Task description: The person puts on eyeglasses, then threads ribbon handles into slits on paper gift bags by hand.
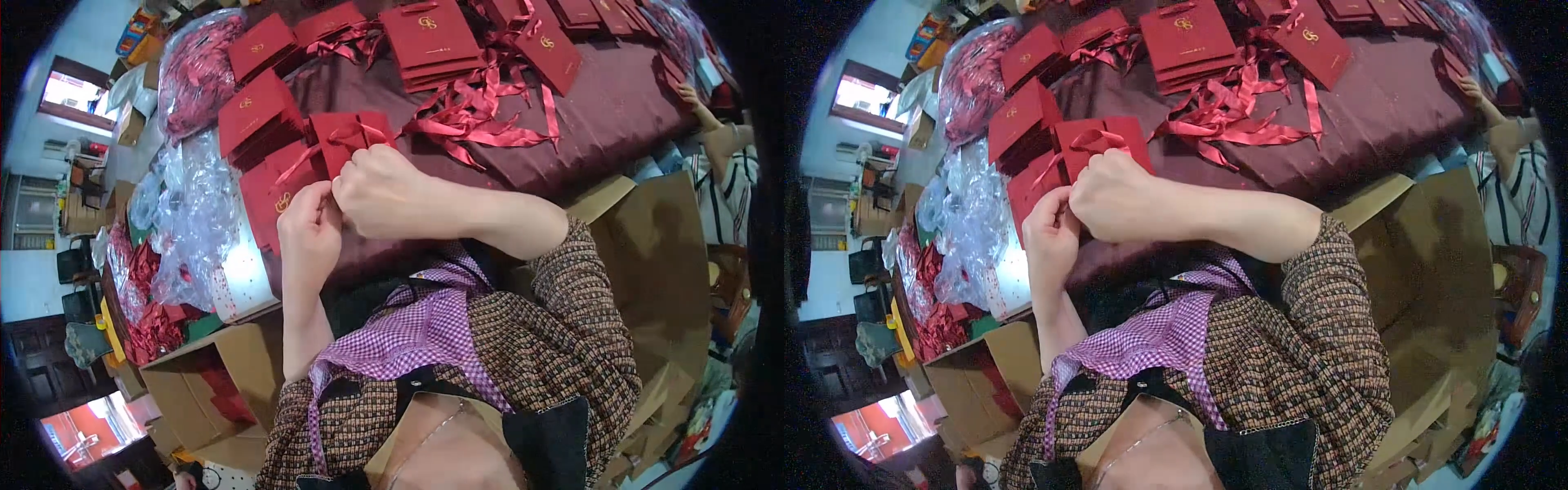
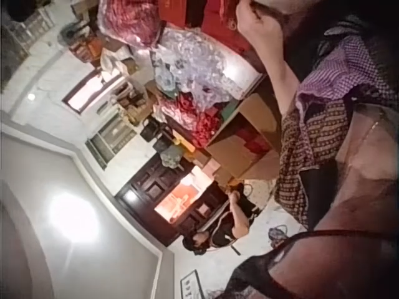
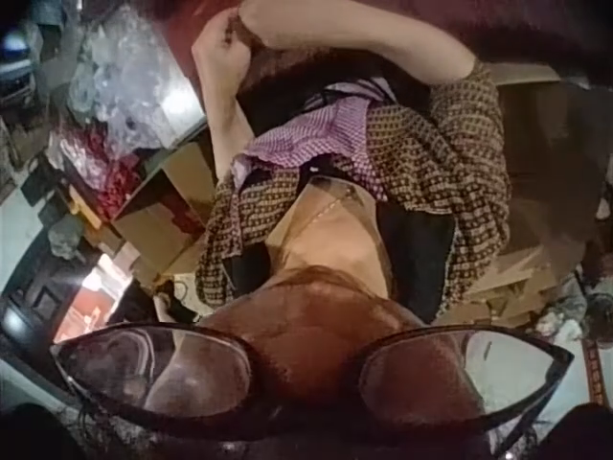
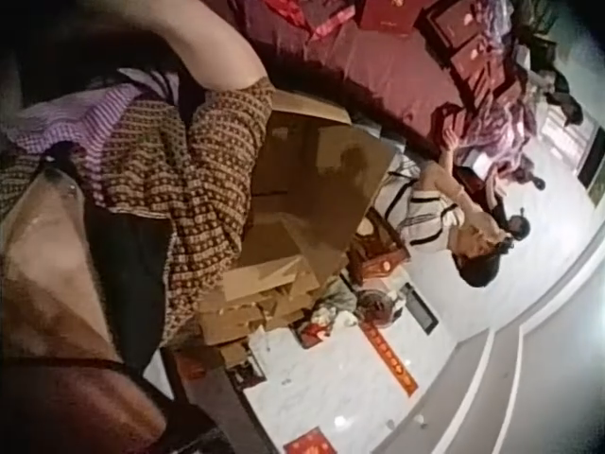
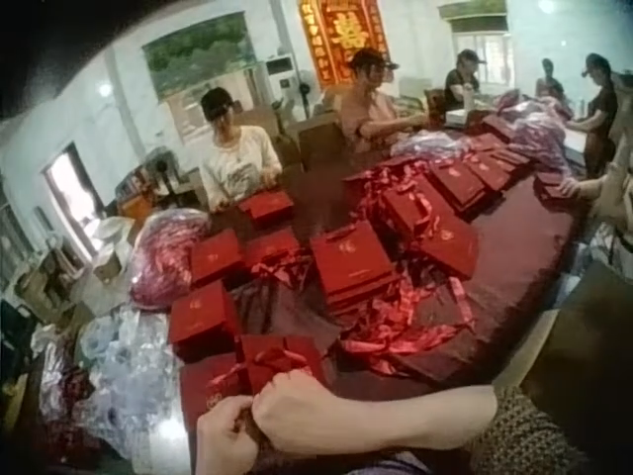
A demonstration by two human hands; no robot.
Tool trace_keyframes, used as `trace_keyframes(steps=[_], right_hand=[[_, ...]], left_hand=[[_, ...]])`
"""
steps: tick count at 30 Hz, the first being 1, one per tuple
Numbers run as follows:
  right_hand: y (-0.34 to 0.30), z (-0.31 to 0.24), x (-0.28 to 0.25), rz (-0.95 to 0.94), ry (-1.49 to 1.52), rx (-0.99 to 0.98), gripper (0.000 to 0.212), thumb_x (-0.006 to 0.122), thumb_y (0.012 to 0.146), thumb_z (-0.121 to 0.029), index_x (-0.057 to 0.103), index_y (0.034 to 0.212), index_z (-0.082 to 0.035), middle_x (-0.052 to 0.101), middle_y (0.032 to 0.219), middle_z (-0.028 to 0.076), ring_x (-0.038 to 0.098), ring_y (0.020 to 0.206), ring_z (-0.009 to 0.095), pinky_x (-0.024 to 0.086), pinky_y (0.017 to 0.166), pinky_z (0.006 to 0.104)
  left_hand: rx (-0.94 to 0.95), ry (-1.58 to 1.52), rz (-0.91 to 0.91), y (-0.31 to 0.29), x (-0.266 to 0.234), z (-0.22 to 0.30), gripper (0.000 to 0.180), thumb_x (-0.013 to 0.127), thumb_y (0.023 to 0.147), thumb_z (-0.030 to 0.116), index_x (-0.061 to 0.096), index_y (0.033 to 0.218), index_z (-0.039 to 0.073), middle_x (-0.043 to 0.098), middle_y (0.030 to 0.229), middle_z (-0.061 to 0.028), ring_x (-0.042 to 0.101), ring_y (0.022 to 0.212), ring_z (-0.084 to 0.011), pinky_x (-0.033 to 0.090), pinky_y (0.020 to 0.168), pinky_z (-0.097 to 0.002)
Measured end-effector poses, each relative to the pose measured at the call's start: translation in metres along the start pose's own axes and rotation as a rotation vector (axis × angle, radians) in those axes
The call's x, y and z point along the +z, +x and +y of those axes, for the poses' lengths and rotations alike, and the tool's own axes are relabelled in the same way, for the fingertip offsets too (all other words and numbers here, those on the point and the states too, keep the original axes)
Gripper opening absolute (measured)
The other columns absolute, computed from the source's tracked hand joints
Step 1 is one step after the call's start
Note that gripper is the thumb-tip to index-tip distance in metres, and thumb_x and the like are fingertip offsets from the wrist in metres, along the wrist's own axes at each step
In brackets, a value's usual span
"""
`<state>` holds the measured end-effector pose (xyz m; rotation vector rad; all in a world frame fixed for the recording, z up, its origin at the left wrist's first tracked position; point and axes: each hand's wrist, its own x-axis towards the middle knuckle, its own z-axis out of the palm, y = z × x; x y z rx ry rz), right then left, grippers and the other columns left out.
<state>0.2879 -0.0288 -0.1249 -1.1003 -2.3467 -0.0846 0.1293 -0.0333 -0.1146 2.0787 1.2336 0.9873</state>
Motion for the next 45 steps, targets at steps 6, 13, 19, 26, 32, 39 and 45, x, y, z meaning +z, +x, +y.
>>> trace_keyframes(steps=[6, 13, 19, 26, 32, 39, 45], right_hand=[[0.008, 0.021, -0.028, -0.245, 0.496, 0.218, 0.018, 0.053, 0.071, -0.016, 0.06, 0.067, 0.0, 0.06, 0.064, 0.02, 0.06, 0.064, 0.039, 0.045, 0.06, 0.0483], [-0.001, 0.019, -0.033, -0.255, 0.525, 0.174, 0.018, 0.052, 0.075, -0.016, 0.06, 0.071, 0.0, 0.06, 0.068, 0.022, 0.061, 0.07, 0.04, 0.046, 0.063, 0.0484], [-0.007, 0.02, -0.06, -0.39, 0.349, 0.091, 0.031, 0.059, 0.082, -0.03, 0.064, 0.082, 0.001, 0.064, 0.077, 0.02, 0.063, 0.078, 0.038, 0.048, 0.07, 0.0473], [-0.005, 0.027, -0.047, 0.144, 0.337, -0.206, 0.026, 0.067, 0.076, -0.021, 0.059, 0.096, -0.005, 0.058, 0.099, 0.01, 0.052, 0.1, 0.028, 0.041, 0.089, 0.0409], [-0.004, 0.029, -0.047, 0.083, 0.48, -0.294, 0.011, 0.065, 0.076, -0.016, 0.058, 0.081, -0.009, 0.053, 0.084, 0.006, 0.052, 0.09, 0.025, 0.036, 0.088, 0.0388], [-0.01, 0.031, -0.055, -0.081, 0.786, -0.398, 0.013, 0.066, 0.081, -0.02, 0.057, 0.083, -0.011, 0.055, 0.087, 0.004, 0.053, 0.097, 0.024, 0.034, 0.093, 0.0415], [-0.009, 0.034, -0.044, -0.085, 0.973, -0.144, 0.002, 0.062, 0.083, -0.005, 0.061, 0.082, -0.004, 0.052, 0.115, 0.01, 0.055, 0.097, 0.02, 0.042, 0.085, 0.0346]], left_hand=[[-0.078, -0.26, -0.142, 0.001, -0.02, -0.001, 0.018, 0.057, 0.084, -0.002, 0.062, 0.101, -0.006, 0.065, 0.092, -0.0101, 0.06, 0.083, -0.017, 0.047, 0.076, -0.0267], [0.158, -0.099, -0.229, 0.011, -0.02, -0.007, 0.014, 0.057, 0.078, -0.007, 0.059, 0.092, -0.004, 0.057, 0.084, -0.0127, 0.059, 0.079, -0.0242, 0.046, 0.072, -0.03], [0.16, -0.058, -0.23, 0.01, -0.015, -0.003, 0.009, 0.056, 0.075, -0.007, 0.057, 0.085, -0.005, 0.055, 0.079, -0.0138, 0.057, 0.072, -0.0254, 0.046, 0.065, -0.0306], [0.115, -0.225, -0.25, 0.01, -0.009, 0.007, 0.009, 0.051, 0.074, -0.008, 0.056, 0.081, -0.006, 0.051, 0.075, -0.0086, 0.053, 0.071, -0.016, 0.042, 0.065, -0.0275], [-0.066, -0.435, -0.316, 0.01, -0.018, -0.008, 0.004, 0.051, 0.076, -0.008, 0.052, 0.074, -0.005, 0.046, 0.072, -0.0032, 0.046, 0.067, -0.0113, 0.035, 0.061, -0.0224], [-0.391, -1.48, -0.231, 0.017, -0.04, -0.053, 0.013, 0.053, 0.088, 0.011, 0.058, 0.083, 0.0, 0.046, 0.068, -0.003, 0.036, 0.048, -0.007, 0.029, 0.044, -0.022], [-0.837, -1.495, 0.033, 0.014, -0.021, -0.03, 0.025, 0.05, 0.096, 0.03, 0.06, 0.096, 0.008, 0.056, 0.075, -0.0006, 0.044, 0.053, -0.0073, 0.037, 0.049, -0.0231]])
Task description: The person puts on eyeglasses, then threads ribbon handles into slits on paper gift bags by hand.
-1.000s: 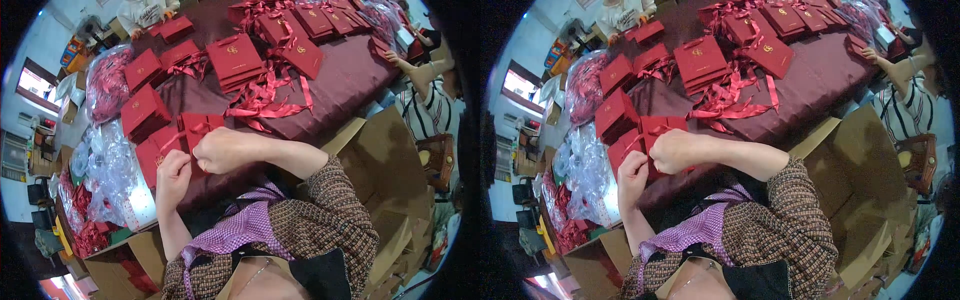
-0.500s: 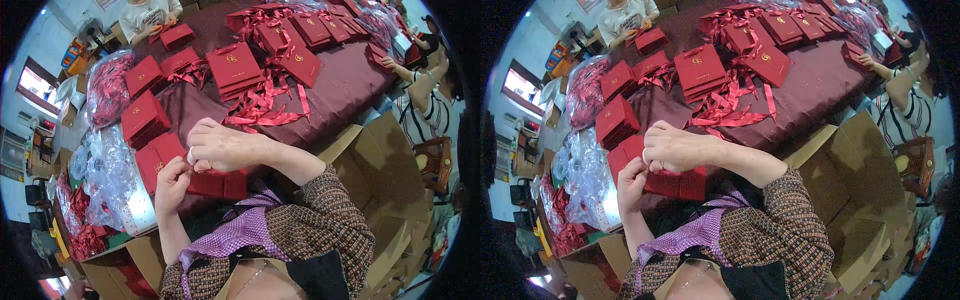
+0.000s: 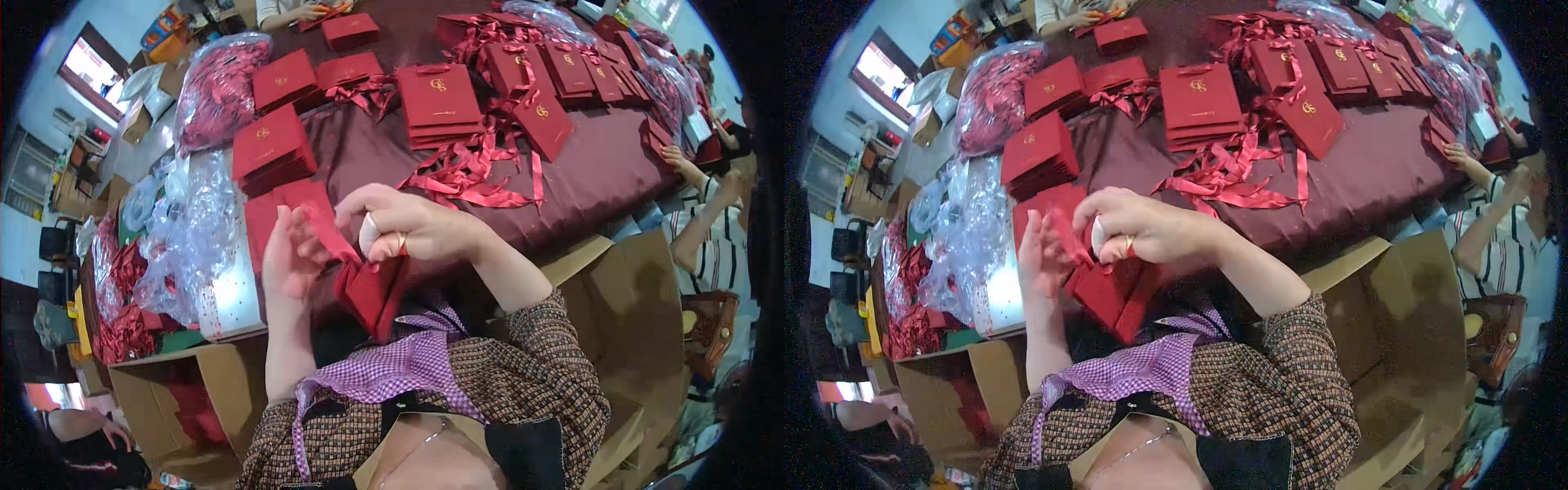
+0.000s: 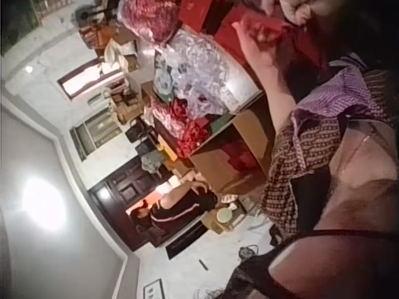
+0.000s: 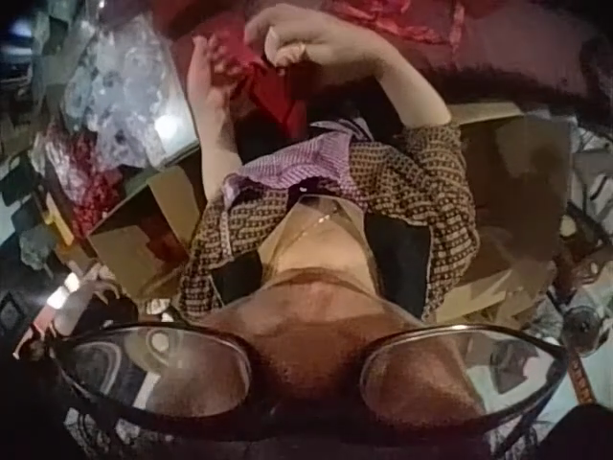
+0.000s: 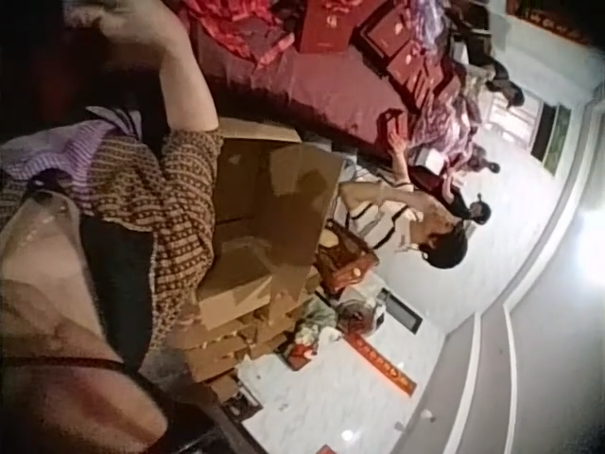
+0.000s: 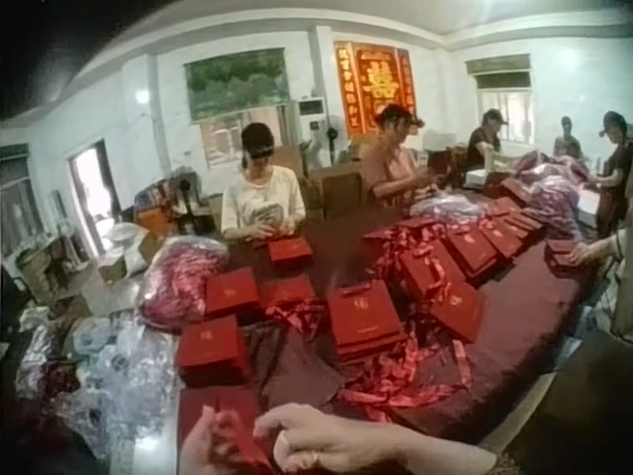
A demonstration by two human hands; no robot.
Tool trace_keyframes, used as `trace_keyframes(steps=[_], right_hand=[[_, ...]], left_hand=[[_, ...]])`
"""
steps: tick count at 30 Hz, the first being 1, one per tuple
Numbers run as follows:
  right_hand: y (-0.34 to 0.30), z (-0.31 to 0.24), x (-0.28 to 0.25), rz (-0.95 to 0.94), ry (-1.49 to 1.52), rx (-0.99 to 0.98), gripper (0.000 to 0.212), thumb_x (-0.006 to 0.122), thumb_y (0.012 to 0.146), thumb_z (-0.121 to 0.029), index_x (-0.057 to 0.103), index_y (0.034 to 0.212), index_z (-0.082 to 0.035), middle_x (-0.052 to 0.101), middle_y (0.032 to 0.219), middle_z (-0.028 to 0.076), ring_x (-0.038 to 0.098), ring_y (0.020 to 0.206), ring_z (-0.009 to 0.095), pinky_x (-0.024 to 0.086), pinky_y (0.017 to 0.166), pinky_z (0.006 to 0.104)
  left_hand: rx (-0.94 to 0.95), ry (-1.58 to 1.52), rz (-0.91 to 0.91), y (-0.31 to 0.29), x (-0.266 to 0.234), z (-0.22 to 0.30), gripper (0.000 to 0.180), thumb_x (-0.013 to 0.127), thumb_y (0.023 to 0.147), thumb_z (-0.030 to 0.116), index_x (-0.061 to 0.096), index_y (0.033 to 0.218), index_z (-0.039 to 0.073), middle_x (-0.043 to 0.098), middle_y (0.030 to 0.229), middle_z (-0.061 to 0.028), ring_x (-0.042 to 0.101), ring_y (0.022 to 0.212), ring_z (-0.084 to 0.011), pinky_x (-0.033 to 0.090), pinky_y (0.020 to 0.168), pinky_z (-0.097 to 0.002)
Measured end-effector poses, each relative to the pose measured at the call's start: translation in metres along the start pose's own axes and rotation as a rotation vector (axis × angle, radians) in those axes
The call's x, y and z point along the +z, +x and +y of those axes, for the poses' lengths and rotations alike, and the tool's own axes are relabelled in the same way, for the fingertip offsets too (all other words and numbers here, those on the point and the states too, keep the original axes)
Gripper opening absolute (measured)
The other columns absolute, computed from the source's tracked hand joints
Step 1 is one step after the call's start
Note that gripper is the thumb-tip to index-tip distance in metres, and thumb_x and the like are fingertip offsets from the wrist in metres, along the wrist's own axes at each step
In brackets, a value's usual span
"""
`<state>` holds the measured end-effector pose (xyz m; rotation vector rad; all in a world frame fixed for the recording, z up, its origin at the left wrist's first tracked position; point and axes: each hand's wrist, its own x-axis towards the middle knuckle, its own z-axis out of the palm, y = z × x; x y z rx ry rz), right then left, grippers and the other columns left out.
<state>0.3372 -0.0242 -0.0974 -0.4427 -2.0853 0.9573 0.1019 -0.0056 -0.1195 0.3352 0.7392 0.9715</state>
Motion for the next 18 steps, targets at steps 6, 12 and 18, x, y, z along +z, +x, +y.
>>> trace_keyframes(steps=[6, 12, 18], right_hand=[[0.003, 0.023, 0.022, 0.155, 0.429, 0.124, 0.018, 0.058, 0.092, -0.016, 0.059, 0.086, 0.002, 0.046, 0.126, 0.009, 0.052, 0.082, 0.01, 0.045, 0.077, 0.0262], [-0.003, 0.046, 0.02, 0.389, 0.237, 0.232, 0.018, 0.056, 0.09, -0.012, 0.063, 0.103, -0.001, 0.058, 0.115, 0.006, 0.052, 0.106, 0.014, 0.04, 0.094, 0.0313], [-0.033, 0.057, -0.025, 0.703, 0.019, 0.416, 0.021, 0.059, 0.087, -0.001, 0.064, 0.107, -0.001, 0.066, 0.095, 0.003, 0.06, 0.088, 0.009, 0.048, 0.08, 0.0238]], left_hand=[[0.189, 0.363, -0.333, -0.02, 0.007, -0.032, 0.028, 0.059, 0.09, 0.007, 0.055, 0.118, 0.004, 0.062, 0.108, -0.0067, 0.061, 0.093, -0.016, 0.05, 0.079, -0.0294], [0.552, 1.035, -0.178, -0.008, -0.014, -0.023, 0.015, 0.063, 0.083, -0.003, 0.061, 0.098, 0.001, 0.06, 0.09, 0.0016, 0.055, 0.08, -0.0075, 0.046, 0.072, -0.0221], [0.54, 0.613, -0.033, -0.006, -0.026, -0.007, 0.018, 0.062, 0.084, -0.004, 0.06, 0.102, -0.004, 0.065, 0.091, -0.0041, 0.06, 0.079, -0.0084, 0.049, 0.072, -0.0201]])
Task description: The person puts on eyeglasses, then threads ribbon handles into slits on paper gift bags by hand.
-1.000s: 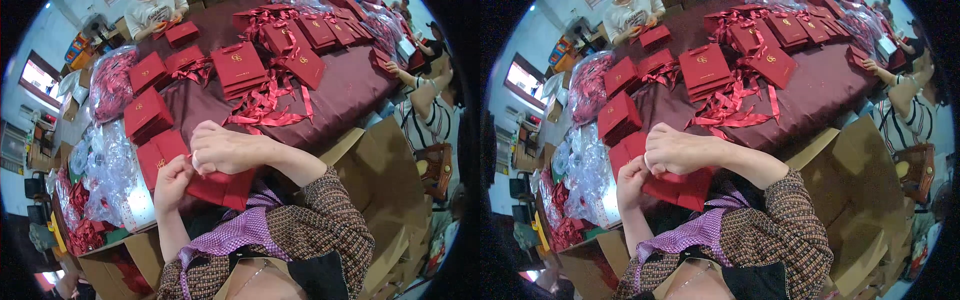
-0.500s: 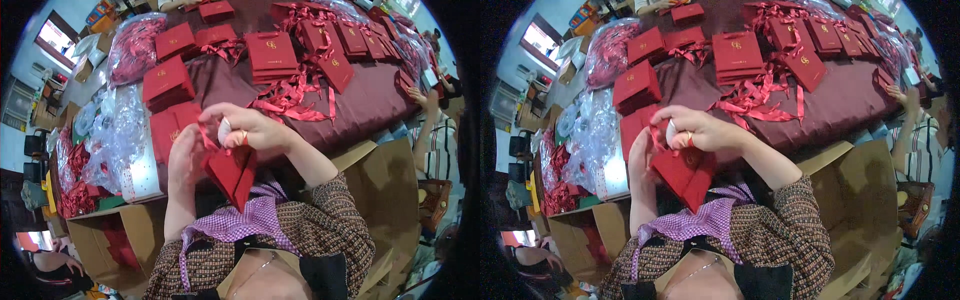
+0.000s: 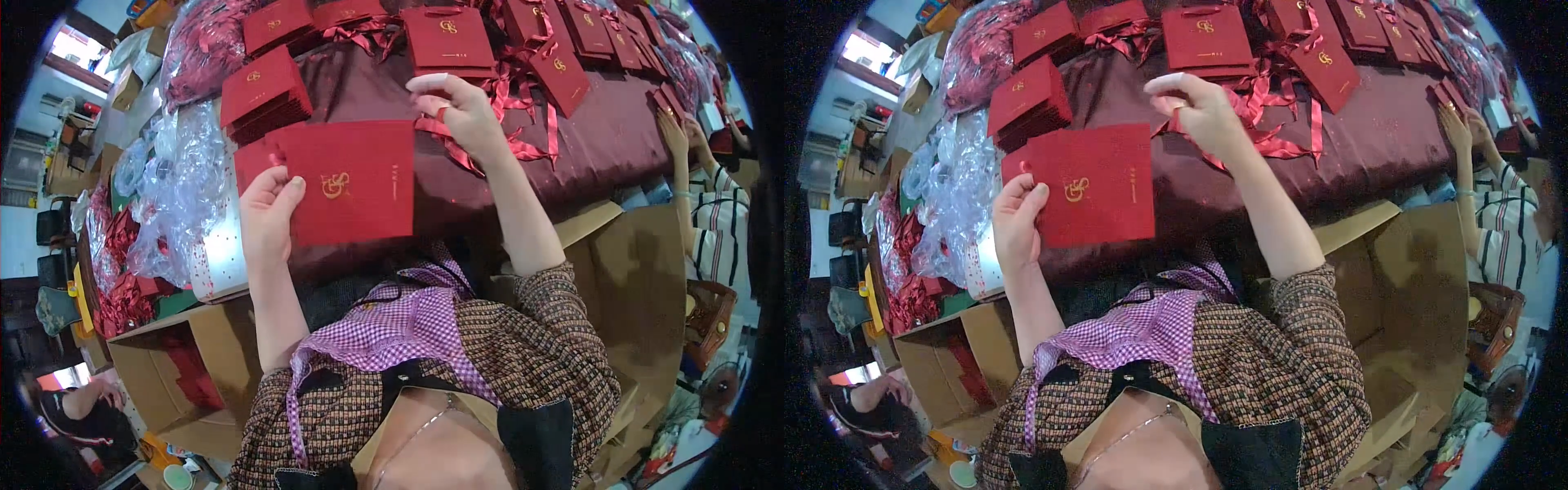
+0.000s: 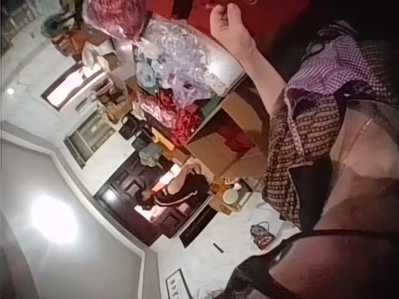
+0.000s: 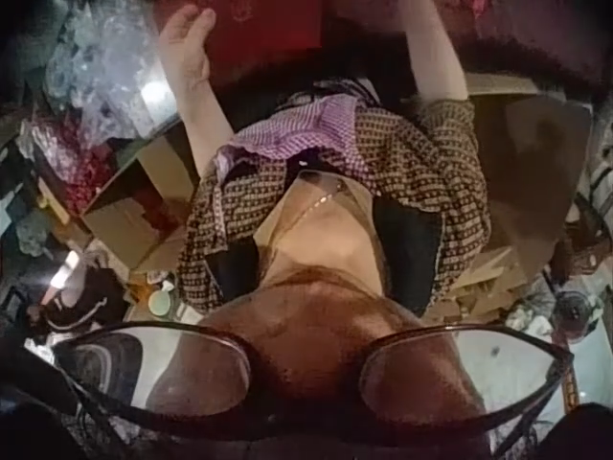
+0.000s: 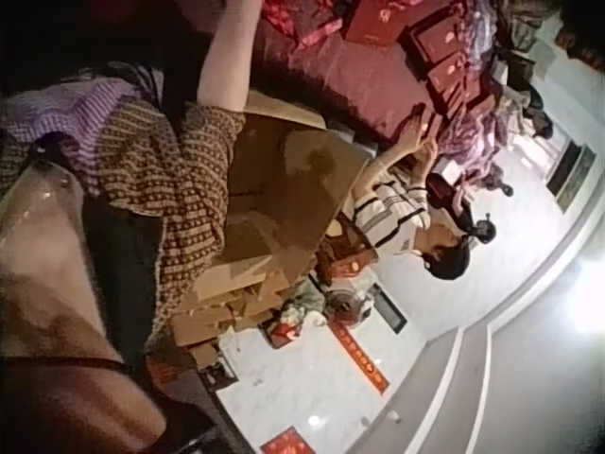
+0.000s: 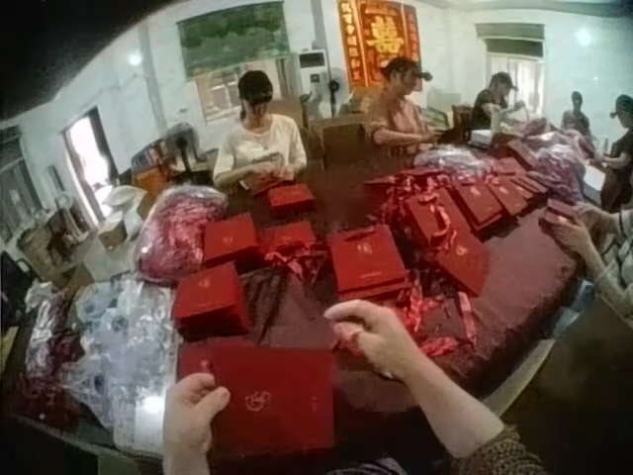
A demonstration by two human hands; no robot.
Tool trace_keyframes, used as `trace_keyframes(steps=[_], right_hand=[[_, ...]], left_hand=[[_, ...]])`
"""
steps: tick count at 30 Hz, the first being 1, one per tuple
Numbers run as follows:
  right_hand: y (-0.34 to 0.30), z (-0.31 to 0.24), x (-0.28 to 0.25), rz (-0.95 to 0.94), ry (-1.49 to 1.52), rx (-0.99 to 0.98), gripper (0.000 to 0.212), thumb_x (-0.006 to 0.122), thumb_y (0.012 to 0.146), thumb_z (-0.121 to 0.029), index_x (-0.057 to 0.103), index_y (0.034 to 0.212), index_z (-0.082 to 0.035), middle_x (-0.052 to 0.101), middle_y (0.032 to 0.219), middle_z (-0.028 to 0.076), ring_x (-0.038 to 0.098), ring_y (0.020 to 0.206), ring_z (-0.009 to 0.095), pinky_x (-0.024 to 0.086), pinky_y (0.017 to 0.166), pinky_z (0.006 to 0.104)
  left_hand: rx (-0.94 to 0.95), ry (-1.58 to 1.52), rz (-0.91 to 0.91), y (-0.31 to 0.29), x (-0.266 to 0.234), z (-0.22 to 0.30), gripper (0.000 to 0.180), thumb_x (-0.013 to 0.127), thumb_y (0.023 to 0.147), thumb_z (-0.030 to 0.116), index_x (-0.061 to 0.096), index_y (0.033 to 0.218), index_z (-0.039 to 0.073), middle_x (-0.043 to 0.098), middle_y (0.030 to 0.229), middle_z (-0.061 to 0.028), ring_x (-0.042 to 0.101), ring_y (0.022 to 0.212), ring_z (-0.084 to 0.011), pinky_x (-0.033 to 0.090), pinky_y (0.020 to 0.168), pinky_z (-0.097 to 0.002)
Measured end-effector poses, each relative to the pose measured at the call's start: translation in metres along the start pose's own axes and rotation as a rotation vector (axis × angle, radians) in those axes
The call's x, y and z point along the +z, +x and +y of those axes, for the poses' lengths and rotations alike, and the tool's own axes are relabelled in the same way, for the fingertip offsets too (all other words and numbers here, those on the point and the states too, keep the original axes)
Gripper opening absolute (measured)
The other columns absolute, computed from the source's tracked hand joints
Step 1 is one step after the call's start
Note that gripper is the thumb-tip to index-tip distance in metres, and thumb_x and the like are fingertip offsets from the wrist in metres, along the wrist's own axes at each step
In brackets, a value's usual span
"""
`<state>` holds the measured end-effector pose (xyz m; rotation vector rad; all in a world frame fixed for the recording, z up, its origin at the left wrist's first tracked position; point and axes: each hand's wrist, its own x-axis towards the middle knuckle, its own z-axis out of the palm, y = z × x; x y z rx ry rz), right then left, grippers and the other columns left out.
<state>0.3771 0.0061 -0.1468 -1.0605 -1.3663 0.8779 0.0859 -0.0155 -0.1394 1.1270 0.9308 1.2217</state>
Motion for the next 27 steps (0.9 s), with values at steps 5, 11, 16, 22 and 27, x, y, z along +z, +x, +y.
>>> trace_keyframes(steps=[5, 11, 16, 22, 27], right_hand=[[-0.016, 0.022, -0.012, -0.176, -0.322, -0.002, 0.018, 0.058, 0.084, 0.002, 0.066, 0.1, -0.001, 0.067, 0.096, 0.008, 0.062, 0.091, 0.017, 0.048, 0.082, 0.0301], [-0.014, 0.032, 0.012, -0.2, -0.75, -0.384, 0.021, 0.059, 0.079, -0.007, 0.066, 0.098, -0.006, 0.063, 0.098, 0.009, 0.056, 0.097, 0.028, 0.042, 0.087, 0.0398], [-0.007, 0.059, 0.024, -0.252, -1.162, -0.419, 0.011, 0.057, 0.074, -0.007, 0.059, 0.085, -0.008, 0.058, 0.093, 0.006, 0.052, 0.091, 0.027, 0.039, 0.079, 0.0383], [0.007, 0.049, 0.03, 0.107, -0.709, -0.542, 0.01, 0.061, 0.079, -0.008, 0.06, 0.089, -0.01, 0.06, 0.086, 0.005, 0.057, 0.086, 0.027, 0.038, 0.081, 0.0377], [0.001, 0.0, 0.066, 0.074, -0.082, -0.25, 0.02, 0.065, 0.076, 0.004, 0.061, 0.093, -0.005, 0.061, 0.086, 0.01, 0.058, 0.082, 0.028, 0.048, 0.071, 0.0342]], left_hand=[[-0.01, 0.075, 0.074, 0.006, 0.0, 0.0, 0.021, 0.059, 0.086, -0.003, 0.059, 0.107, -0.006, 0.066, 0.094, -0.0069, 0.06, 0.082, -0.0084, 0.048, 0.074, -0.0201], [-0.064, 0.259, 0.087, 0.009, -0.008, -0.006, 0.026, 0.058, 0.087, -0.002, 0.057, 0.111, -0.008, 0.065, 0.091, -0.0056, 0.059, 0.079, -0.007, 0.047, 0.071, -0.0195], [-0.061, 0.282, 0.094, 0.007, -0.002, -0.007, 0.026, 0.057, 0.087, -0.001, 0.058, 0.112, -0.007, 0.066, 0.089, -0.0046, 0.058, 0.077, -0.0056, 0.045, 0.069, -0.0183], [0.001, 0.262, 0.082, 0.007, 0.0, -0.008, 0.024, 0.059, 0.085, 0.0, 0.059, 0.108, -0.007, 0.065, 0.083, -0.0024, 0.056, 0.074, -0.004, 0.044, 0.066, -0.0183], [0.024, 0.288, 0.112, 0.008, 0.006, -0.007, 0.024, 0.06, 0.085, -0.001, 0.06, 0.109, -0.007, 0.063, 0.08, -0.0004, 0.053, 0.07, -0.0022, 0.042, 0.062, -0.0176]])
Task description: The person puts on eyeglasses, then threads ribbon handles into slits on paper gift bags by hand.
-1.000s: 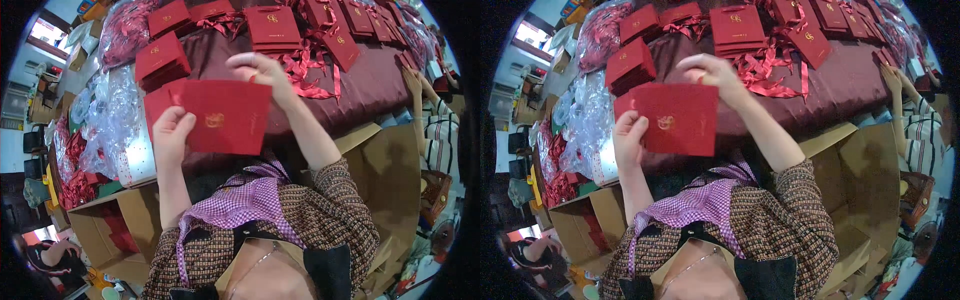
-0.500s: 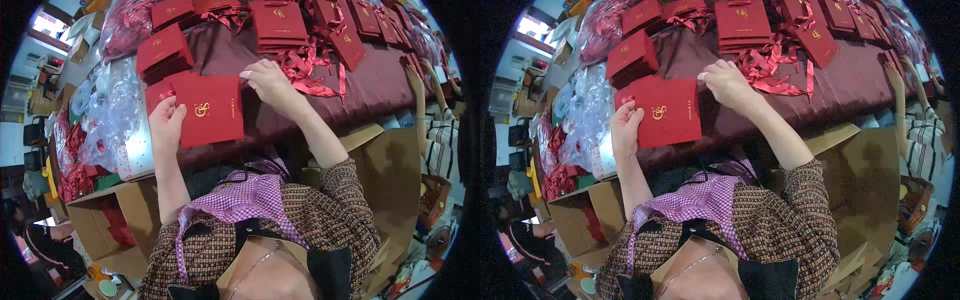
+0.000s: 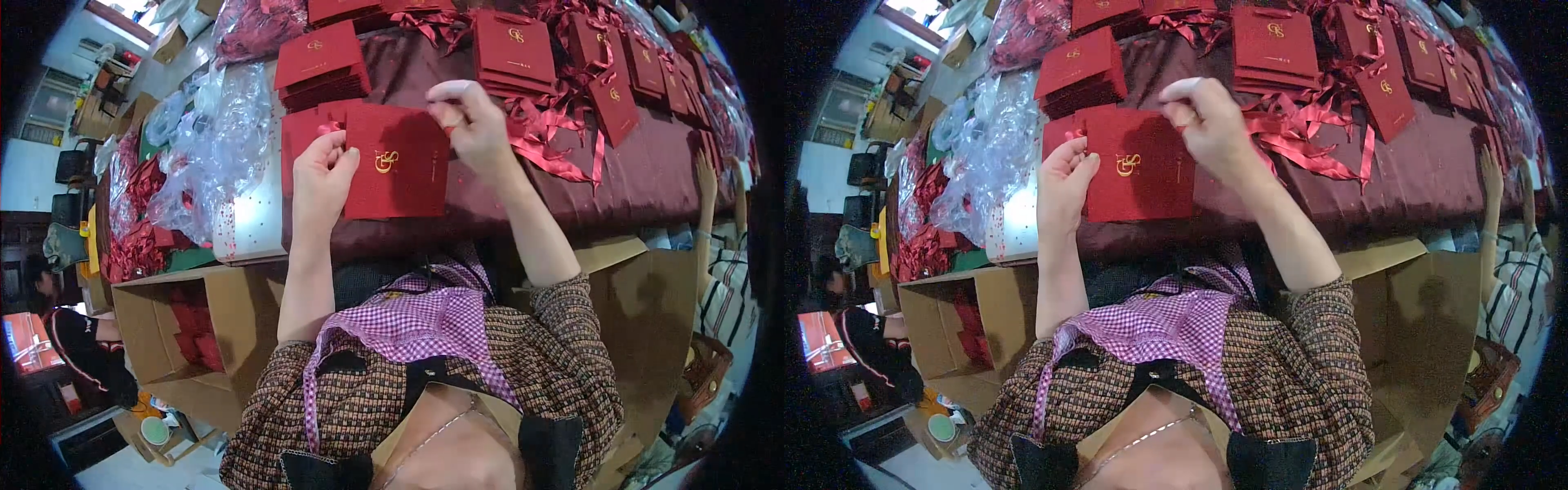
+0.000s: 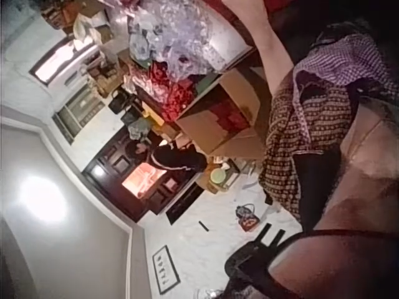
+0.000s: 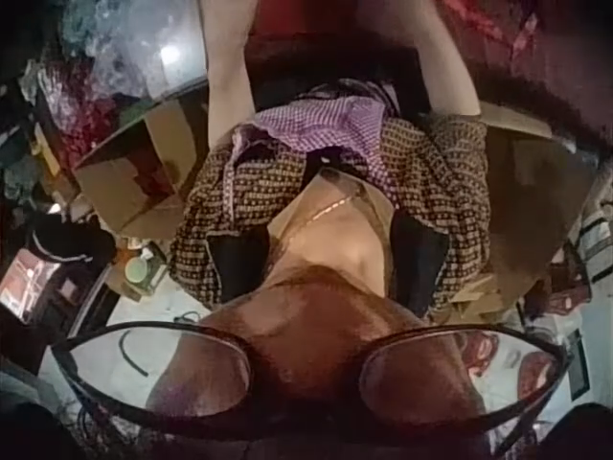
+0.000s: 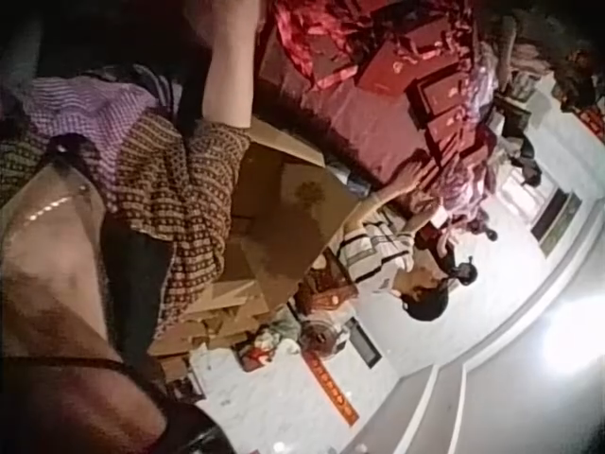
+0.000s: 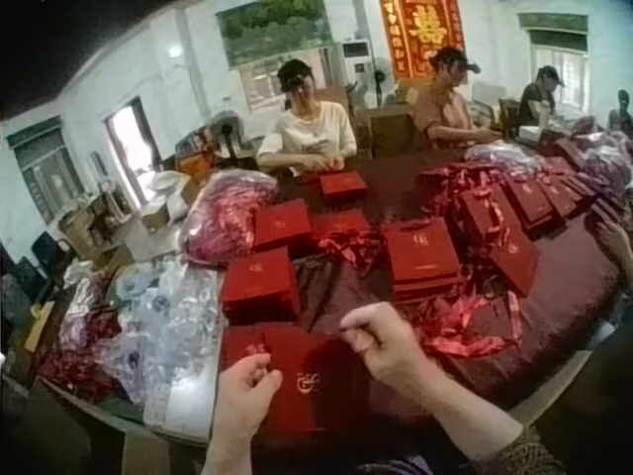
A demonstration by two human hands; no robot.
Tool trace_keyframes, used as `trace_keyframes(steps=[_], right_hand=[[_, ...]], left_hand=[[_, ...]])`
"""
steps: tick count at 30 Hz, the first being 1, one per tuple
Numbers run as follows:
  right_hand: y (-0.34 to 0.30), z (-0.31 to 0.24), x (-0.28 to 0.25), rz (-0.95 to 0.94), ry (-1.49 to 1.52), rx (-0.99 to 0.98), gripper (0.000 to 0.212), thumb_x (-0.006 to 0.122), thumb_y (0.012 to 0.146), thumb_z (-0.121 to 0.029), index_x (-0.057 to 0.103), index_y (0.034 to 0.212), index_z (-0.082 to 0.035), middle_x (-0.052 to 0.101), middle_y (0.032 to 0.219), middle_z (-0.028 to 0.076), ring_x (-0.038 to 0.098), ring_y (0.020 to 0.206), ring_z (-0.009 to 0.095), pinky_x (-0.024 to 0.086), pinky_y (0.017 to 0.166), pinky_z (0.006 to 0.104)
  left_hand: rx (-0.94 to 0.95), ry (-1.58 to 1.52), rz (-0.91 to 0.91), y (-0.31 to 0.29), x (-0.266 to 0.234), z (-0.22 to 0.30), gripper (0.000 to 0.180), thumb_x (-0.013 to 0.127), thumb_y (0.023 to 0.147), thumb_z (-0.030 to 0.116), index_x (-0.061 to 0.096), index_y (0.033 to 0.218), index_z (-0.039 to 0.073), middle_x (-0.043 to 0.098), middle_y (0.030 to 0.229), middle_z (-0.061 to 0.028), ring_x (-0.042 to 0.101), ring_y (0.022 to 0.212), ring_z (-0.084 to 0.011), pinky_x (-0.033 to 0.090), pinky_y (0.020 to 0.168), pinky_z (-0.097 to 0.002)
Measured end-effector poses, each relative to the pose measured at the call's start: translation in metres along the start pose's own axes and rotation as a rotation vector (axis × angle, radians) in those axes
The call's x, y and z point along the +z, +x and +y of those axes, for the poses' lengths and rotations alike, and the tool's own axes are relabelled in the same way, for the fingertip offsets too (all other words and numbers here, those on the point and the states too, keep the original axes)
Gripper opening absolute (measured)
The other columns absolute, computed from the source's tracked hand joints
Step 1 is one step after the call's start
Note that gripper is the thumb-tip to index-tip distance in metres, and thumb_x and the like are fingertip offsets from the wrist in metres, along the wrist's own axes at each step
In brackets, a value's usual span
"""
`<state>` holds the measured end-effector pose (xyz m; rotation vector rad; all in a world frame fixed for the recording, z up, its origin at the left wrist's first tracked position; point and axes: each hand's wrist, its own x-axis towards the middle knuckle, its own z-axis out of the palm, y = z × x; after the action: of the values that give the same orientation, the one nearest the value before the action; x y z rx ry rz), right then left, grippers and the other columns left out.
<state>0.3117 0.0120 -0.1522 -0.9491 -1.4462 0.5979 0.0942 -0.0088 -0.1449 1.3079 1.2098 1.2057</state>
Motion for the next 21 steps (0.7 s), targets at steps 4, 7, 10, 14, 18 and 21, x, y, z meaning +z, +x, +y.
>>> trace_keyframes(steps=[4, 7, 10, 14, 18, 21], right_hand=[[-0.008, -0.017, 0.023, -0.127, -0.104, -0.187, 0.018, 0.067, 0.076, 0.004, 0.061, 0.091, -0.003, 0.061, 0.087, 0.009, 0.059, 0.082, 0.024, 0.047, 0.073, 0.0319], [-0.009, -0.016, 0.033, -0.142, -0.164, -0.247, 0.019, 0.068, 0.075, 0.005, 0.061, 0.091, -0.002, 0.062, 0.086, 0.009, 0.059, 0.081, 0.022, 0.049, 0.07, 0.0297], [-0.01, -0.016, 0.038, -0.121, -0.096, -0.169, 0.015, 0.067, 0.074, -0.002, 0.059, 0.087, -0.004, 0.062, 0.083, 0.011, 0.057, 0.083, 0.032, 0.045, 0.077, 0.0399], [-0.01, -0.015, 0.039, -0.12, -0.228, -0.283, 0.014, 0.067, 0.074, -0.003, 0.059, 0.086, -0.005, 0.061, 0.083, 0.01, 0.057, 0.082, 0.031, 0.043, 0.076, 0.0397], [-0.011, -0.014, 0.038, -0.112, -0.332, -0.363, 0.014, 0.066, 0.074, -0.003, 0.057, 0.084, -0.005, 0.06, 0.081, 0.009, 0.056, 0.08, 0.029, 0.042, 0.074, 0.0394], [-0.009, -0.024, 0.039, -0.093, -0.421, -0.384, 0.012, 0.064, 0.073, -0.004, 0.054, 0.08, -0.005, 0.057, 0.078, 0.01, 0.054, 0.078, 0.029, 0.041, 0.072, 0.0394]], left_hand=[[0.025, 0.006, -0.025, 0.001, 0.005, 0.003, 0.024, 0.06, 0.084, -0.002, 0.061, 0.108, -0.006, 0.057, 0.072, 0.0039, 0.046, 0.063, -0.0005, 0.037, 0.056, -0.0174], [0.07, 0.052, -0.015, 0.0, 0.007, 0.002, 0.023, 0.06, 0.084, -0.002, 0.061, 0.107, -0.005, 0.051, 0.068, 0.0062, 0.042, 0.061, -0.0004, 0.034, 0.054, -0.0177], [0.125, 0.11, -0.01, -0.003, 0.009, 0.005, 0.023, 0.061, 0.083, -0.002, 0.061, 0.106, -0.005, 0.048, 0.067, 0.0066, 0.04, 0.06, -0.0008, 0.034, 0.054, -0.0181], [0.143, 0.175, -0.002, -0.006, 0.013, 0.009, 0.023, 0.061, 0.083, -0.002, 0.061, 0.105, -0.005, 0.047, 0.066, 0.0056, 0.039, 0.06, -0.0015, 0.034, 0.053, -0.0187], [0.178, 0.234, 0.019, -0.006, 0.018, 0.007, 0.022, 0.062, 0.082, -0.002, 0.061, 0.104, -0.005, 0.046, 0.065, 0.0034, 0.041, 0.06, -0.0033, 0.036, 0.053, -0.0202], [0.276, 0.338, 0.048, -0.012, 0.022, 0.013, 0.023, 0.062, 0.08, -0.002, 0.061, 0.102, -0.005, 0.05, 0.065, -0.0024, 0.047, 0.059, -0.0096, 0.04, 0.054, -0.0247]])
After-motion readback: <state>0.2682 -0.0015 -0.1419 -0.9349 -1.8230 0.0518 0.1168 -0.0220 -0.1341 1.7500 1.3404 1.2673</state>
